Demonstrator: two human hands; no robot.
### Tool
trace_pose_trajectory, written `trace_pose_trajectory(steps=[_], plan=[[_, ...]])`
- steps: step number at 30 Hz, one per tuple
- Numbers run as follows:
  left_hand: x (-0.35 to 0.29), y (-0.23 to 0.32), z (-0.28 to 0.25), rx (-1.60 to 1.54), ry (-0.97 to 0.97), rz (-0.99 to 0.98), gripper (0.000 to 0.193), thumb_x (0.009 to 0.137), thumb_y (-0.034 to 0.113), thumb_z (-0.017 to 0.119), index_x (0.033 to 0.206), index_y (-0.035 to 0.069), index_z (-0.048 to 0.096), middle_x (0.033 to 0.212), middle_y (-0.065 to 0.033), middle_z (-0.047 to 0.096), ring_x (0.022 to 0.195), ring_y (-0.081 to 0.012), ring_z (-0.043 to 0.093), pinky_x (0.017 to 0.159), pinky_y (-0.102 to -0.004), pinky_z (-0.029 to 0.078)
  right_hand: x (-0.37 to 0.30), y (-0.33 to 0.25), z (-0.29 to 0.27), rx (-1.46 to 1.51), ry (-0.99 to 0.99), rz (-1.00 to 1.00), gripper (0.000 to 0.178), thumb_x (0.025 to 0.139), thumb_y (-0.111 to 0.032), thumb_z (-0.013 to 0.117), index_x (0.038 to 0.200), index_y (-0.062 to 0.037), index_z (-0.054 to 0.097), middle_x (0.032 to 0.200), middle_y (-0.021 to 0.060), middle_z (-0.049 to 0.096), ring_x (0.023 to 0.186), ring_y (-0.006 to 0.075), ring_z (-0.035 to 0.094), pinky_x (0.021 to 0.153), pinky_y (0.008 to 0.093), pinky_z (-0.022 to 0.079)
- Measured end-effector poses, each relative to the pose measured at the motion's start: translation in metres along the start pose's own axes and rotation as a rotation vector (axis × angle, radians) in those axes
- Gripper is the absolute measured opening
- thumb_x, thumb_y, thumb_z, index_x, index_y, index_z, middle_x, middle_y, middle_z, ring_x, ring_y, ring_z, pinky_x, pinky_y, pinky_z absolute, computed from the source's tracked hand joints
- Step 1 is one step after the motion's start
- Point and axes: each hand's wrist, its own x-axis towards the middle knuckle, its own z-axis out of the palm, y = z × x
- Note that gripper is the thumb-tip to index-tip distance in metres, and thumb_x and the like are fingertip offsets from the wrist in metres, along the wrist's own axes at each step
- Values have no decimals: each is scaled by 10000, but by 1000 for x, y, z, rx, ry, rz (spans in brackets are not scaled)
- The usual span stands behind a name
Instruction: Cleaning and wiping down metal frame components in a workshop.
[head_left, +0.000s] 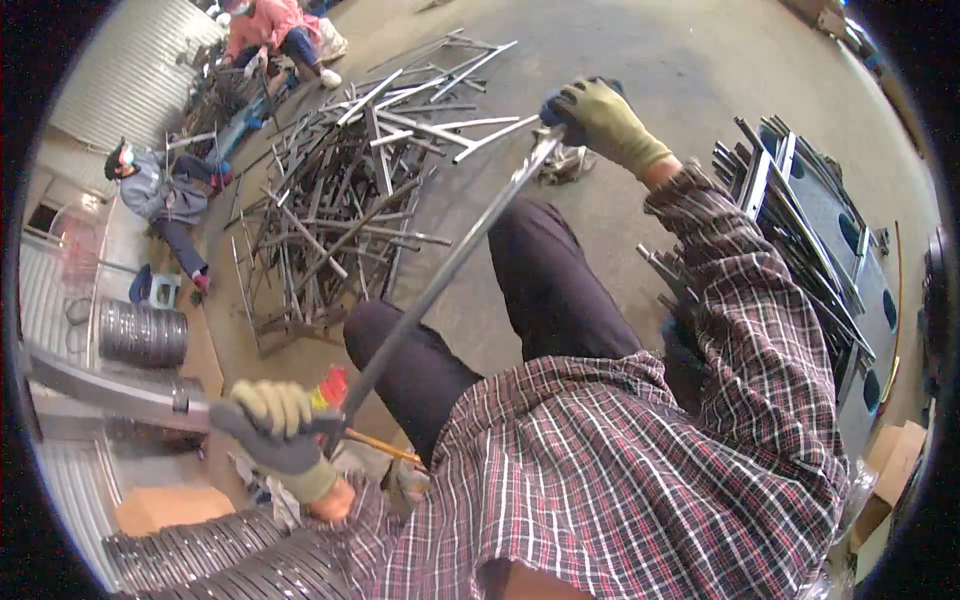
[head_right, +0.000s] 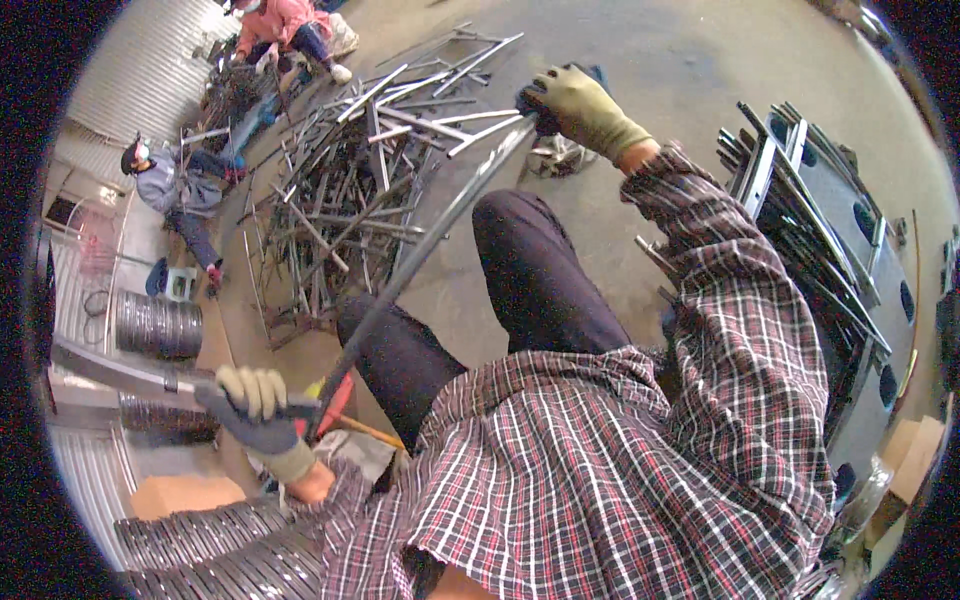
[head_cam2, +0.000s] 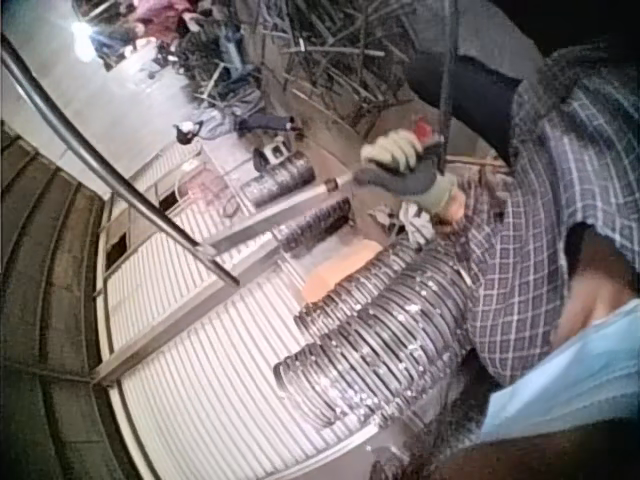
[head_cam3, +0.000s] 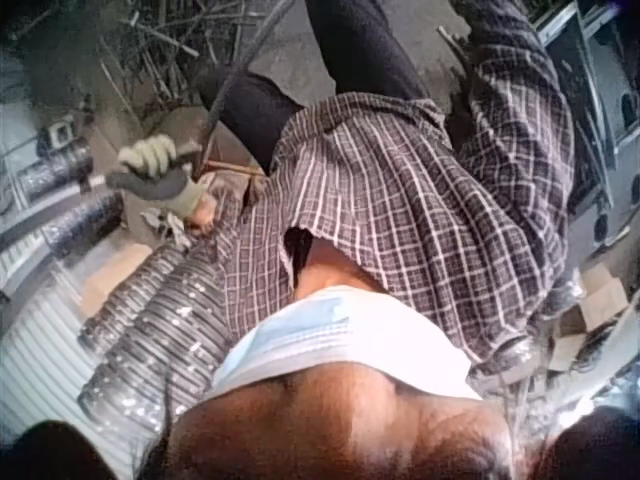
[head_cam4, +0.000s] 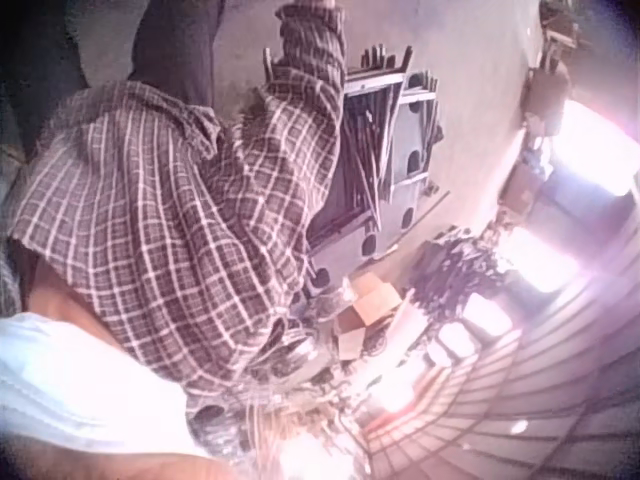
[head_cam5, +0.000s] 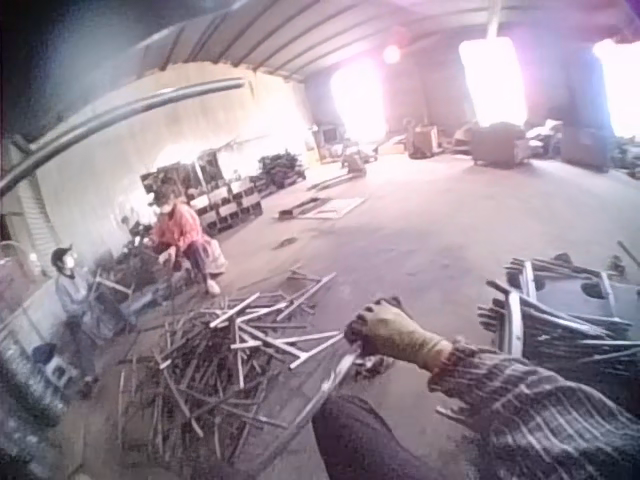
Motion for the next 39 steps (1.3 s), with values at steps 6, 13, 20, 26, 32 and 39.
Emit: trace_pose_trajectory(steps=[6,13,20,26,32,39], plan=[[-2,5,0,-19,177,46,442,1014,443,366,716,118,393,510,10,373,405,-102,333,426,-285,326,-1,-29,0,28,152,113,292,725,-211,682,1004,-146,626,971,69,613,970,278,581,816,401,470],[-15,28,-7,138,27,83,523,952,519,474,645,102,402,460,3,395,349,-105,372,388,-264,357,-38,69,11,91,22,434,139,797,-163,642,906,-102,703,984,101,692,873,283,661,746,357,538],[9,6,22,139,-12,226,498,976,490,439,673,97,402,471,1,385,384,-112,356,412,-273,355,-48,36,32,1739,839,531,430,979,-323,455,1240,5,552,1271,129,578,1167,240,550,1037,388,412],[16,-8,26,41,-37,160,479,1008,445,381,681,96,404,482,-9,395,380,-117,364,402,-275,373,-30,-27,-23,2430,1038,263,499,944,-492,497,1145,-43,577,1066,113,638,959,251,622,877,407,509],[3,-16,19,35,34,171,481,1023,448,319,693,105,390,481,-2,375,366,-106,351,375,-268,354,-47,-30,-54,2349,1156,208,463,937,-475,521,1154,-69,575,1075,111,632,966,262,614,893,404,499],[-2,-20,9,-15,80,132,468,1033,429,295,703,109,381,482,0,366,359,-98,330,377,-249,341,-41,-47,-78,1733,1165,658,395,994,-397,451,983,-41,620,805,48,590,705,181,576,680,315,486]])
